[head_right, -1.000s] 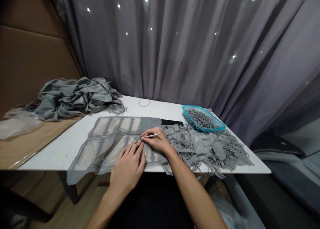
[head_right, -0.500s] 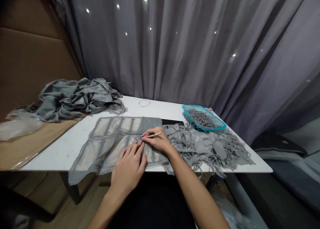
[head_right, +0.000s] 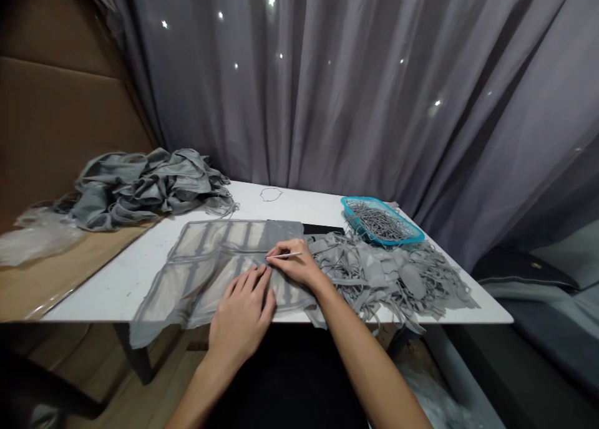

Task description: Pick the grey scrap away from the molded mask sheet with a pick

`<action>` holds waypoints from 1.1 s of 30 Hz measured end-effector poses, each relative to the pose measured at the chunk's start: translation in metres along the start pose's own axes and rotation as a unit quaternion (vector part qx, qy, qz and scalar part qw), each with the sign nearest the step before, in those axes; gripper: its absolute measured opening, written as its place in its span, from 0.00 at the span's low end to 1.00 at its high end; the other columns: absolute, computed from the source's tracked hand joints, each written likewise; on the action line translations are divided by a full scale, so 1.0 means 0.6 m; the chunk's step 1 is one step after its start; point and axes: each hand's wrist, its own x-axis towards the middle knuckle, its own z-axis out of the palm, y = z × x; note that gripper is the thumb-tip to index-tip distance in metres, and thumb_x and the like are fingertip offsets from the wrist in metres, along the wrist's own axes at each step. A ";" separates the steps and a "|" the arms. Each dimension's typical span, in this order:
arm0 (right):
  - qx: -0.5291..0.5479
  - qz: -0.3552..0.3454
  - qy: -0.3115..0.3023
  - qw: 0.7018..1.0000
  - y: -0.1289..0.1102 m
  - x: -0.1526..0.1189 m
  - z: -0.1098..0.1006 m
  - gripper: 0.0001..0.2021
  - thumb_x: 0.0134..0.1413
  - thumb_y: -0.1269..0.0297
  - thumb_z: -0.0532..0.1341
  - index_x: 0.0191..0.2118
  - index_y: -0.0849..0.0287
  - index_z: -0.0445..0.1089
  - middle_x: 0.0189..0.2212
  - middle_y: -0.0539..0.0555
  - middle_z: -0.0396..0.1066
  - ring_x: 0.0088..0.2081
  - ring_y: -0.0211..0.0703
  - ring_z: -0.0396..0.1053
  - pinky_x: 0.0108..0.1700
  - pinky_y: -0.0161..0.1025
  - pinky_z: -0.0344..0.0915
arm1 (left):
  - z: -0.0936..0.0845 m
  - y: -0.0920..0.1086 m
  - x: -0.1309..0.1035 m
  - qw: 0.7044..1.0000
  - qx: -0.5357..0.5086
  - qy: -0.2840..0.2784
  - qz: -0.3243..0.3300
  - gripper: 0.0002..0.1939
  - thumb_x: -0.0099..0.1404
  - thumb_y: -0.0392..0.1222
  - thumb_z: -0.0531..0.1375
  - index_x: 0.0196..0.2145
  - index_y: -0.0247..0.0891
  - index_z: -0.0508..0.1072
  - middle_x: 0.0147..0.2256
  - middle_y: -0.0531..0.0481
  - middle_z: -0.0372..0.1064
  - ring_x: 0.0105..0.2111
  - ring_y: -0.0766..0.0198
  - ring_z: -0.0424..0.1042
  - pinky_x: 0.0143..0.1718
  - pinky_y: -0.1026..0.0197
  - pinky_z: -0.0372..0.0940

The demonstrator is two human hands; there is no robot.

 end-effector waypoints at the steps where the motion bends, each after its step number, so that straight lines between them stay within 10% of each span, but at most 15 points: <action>1: 0.000 0.000 -0.001 1.000 0.000 0.000 0.000 0.08 0.59 0.60 0.75 0.31 0.58 0.83 0.37 0.57 0.87 0.37 0.47 0.82 0.42 0.41 0.74 | 0.000 0.000 0.000 1.000 -0.002 0.000 -0.001 0.24 0.80 0.40 0.54 0.66 0.34 0.78 0.64 0.37 0.78 0.65 0.43 0.76 0.68 0.39 0.69; 33: -0.035 -0.013 0.011 0.999 -0.011 -0.005 0.002 0.06 0.59 0.68 0.73 0.30 0.57 0.80 0.37 0.54 0.87 0.38 0.48 0.83 0.44 0.40 0.73 | -0.001 0.000 -0.002 1.000 0.007 0.004 0.001 0.23 0.80 0.40 0.55 0.66 0.35 0.78 0.64 0.39 0.79 0.65 0.44 0.76 0.68 0.42 0.68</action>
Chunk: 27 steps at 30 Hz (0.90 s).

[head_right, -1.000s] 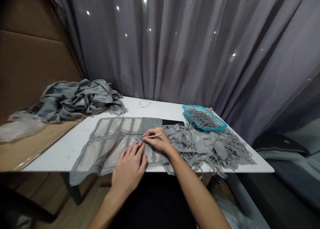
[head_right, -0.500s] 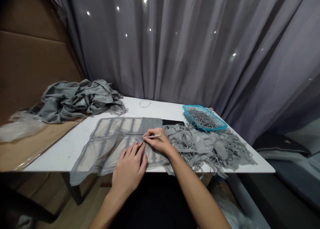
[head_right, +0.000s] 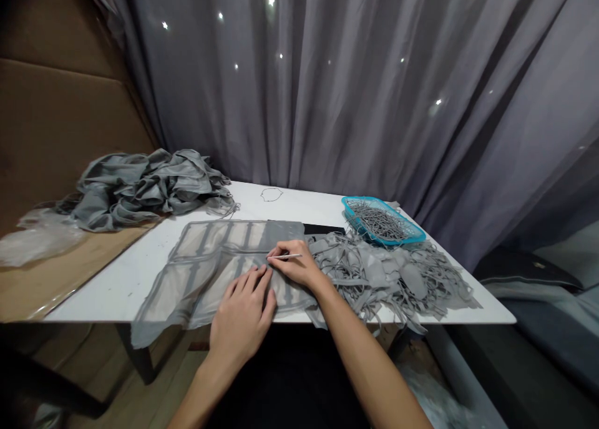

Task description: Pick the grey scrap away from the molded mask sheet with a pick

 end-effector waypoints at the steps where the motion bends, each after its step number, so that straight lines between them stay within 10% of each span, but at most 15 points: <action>1: -0.001 -0.001 0.000 1.000 0.000 0.000 0.000 0.06 0.59 0.68 0.73 0.30 0.57 0.80 0.37 0.54 0.87 0.38 0.47 0.83 0.44 0.40 0.73 | 0.000 0.000 0.000 1.000 0.000 0.000 0.000 0.23 0.80 0.40 0.55 0.66 0.35 0.78 0.64 0.39 0.79 0.65 0.44 0.76 0.68 0.42 0.68; 27: -0.006 0.012 0.004 1.000 -0.001 0.000 0.001 0.05 0.59 0.70 0.73 0.31 0.57 0.82 0.37 0.53 0.87 0.36 0.46 0.82 0.42 0.39 0.72 | 0.005 0.000 -0.002 1.000 -0.005 0.017 0.003 0.22 0.79 0.39 0.56 0.65 0.35 0.79 0.63 0.38 0.79 0.64 0.43 0.77 0.67 0.40 0.70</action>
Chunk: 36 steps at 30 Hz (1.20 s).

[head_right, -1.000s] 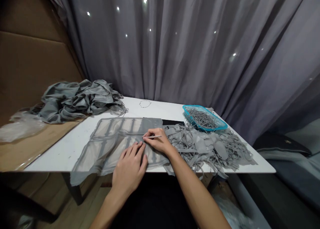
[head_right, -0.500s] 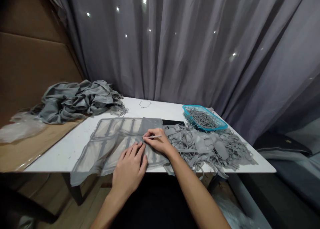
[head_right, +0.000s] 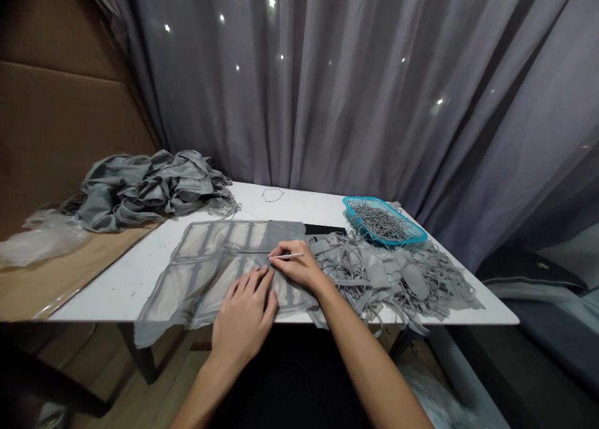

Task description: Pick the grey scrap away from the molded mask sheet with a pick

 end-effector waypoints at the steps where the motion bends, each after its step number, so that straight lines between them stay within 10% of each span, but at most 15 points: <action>1: 0.001 0.001 0.000 1.000 0.000 0.000 0.000 0.05 0.59 0.70 0.73 0.31 0.57 0.82 0.36 0.53 0.87 0.36 0.45 0.82 0.42 0.39 0.72 | 0.000 0.000 0.000 1.000 -0.002 0.001 0.000 0.22 0.79 0.39 0.56 0.65 0.35 0.79 0.63 0.38 0.79 0.64 0.44 0.77 0.67 0.41 0.70; 36: -0.005 0.002 -0.007 1.000 -0.003 -0.002 -0.002 0.04 0.60 0.69 0.72 0.32 0.57 0.82 0.37 0.53 0.87 0.36 0.45 0.82 0.42 0.39 0.73 | -0.004 0.001 0.000 1.000 -0.015 -0.005 -0.006 0.22 0.79 0.39 0.56 0.65 0.37 0.79 0.63 0.39 0.79 0.64 0.44 0.76 0.67 0.41 0.68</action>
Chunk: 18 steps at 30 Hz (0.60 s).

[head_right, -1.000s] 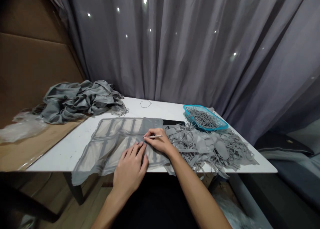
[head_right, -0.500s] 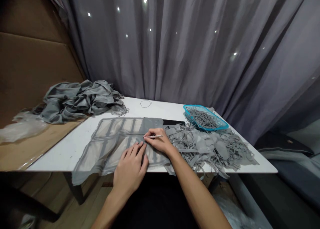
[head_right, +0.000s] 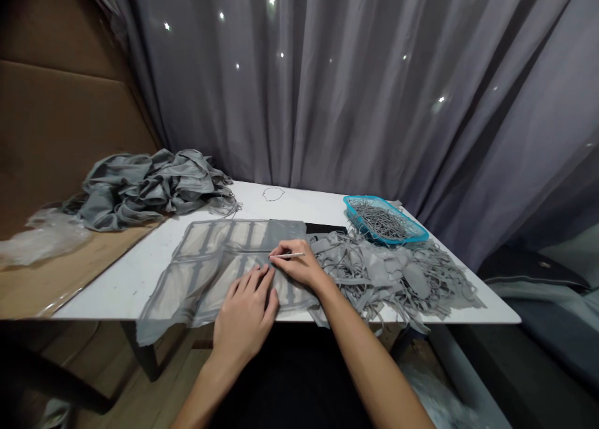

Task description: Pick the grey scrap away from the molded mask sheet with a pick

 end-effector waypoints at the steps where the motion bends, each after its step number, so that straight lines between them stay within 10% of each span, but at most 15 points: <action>1: -0.001 -0.002 0.001 1.000 0.000 0.000 0.000 0.04 0.60 0.69 0.72 0.32 0.57 0.82 0.37 0.54 0.87 0.36 0.46 0.82 0.42 0.39 0.73 | 0.000 0.000 0.000 1.000 0.001 -0.001 0.000 0.22 0.79 0.39 0.56 0.65 0.36 0.79 0.63 0.39 0.79 0.64 0.44 0.76 0.67 0.41 0.68; 18: 0.031 0.000 0.011 0.999 0.011 0.000 0.001 0.06 0.61 0.61 0.72 0.34 0.57 0.83 0.37 0.56 0.87 0.36 0.47 0.81 0.40 0.40 0.74 | 0.000 0.005 -0.001 1.000 -0.008 -0.007 -0.009 0.22 0.79 0.38 0.56 0.66 0.35 0.78 0.64 0.38 0.78 0.66 0.44 0.75 0.68 0.40 0.68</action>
